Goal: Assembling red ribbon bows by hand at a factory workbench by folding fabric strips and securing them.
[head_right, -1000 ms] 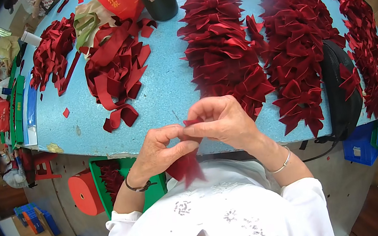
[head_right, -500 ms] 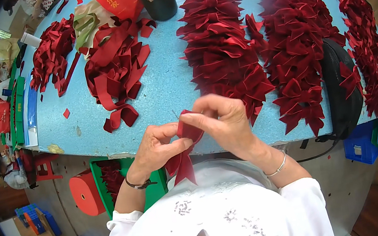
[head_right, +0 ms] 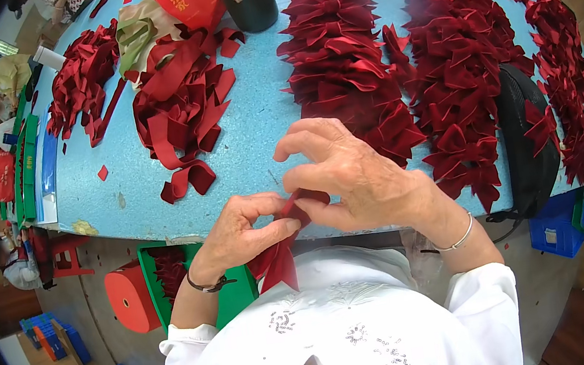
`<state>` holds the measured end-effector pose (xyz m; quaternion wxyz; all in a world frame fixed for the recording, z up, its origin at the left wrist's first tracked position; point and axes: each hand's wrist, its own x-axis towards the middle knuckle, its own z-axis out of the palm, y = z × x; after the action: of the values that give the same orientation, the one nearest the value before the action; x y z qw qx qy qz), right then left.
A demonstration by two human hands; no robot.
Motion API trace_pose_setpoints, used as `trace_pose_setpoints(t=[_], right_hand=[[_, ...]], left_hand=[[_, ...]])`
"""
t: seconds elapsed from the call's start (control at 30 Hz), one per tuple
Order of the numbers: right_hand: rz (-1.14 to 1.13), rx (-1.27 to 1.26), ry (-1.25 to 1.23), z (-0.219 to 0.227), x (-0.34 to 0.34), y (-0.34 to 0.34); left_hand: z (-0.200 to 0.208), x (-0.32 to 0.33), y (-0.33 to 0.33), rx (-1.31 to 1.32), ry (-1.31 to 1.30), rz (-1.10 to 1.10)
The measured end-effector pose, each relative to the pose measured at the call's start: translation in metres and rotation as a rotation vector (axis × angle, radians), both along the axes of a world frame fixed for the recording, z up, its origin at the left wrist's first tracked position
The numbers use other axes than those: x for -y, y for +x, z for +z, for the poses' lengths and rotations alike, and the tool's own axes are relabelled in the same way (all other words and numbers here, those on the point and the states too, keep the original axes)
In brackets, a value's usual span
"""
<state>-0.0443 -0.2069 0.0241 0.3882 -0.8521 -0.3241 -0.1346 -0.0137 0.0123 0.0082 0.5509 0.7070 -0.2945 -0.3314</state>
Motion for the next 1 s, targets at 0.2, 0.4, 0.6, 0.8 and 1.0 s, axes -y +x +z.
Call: trace_pose_setpoints(t=[0.2,0.4,0.6,0.8,1.0], right_hand=[[0.031,0.009,-0.012,0.000,0.002,0.002],[0.035,-0.017,-0.017,-0.001,0.004,0.001],[0.037,-0.085,-0.012,-0.006,0.007,0.001],[0.109,-0.076,-0.012,-0.007,0.009,0.002],[0.104,-0.084,0.121,-0.016,0.005,-0.001]], left_hand=[[0.006,-0.002,0.004,-0.066,0.087,-0.018],[0.003,-0.001,0.005,-0.049,0.070,-0.040],[0.002,-0.001,0.006,-0.015,0.071,-0.072],[0.001,0.001,0.006,0.014,0.073,-0.070],[-0.003,0.002,0.007,0.117,0.049,-0.143]])
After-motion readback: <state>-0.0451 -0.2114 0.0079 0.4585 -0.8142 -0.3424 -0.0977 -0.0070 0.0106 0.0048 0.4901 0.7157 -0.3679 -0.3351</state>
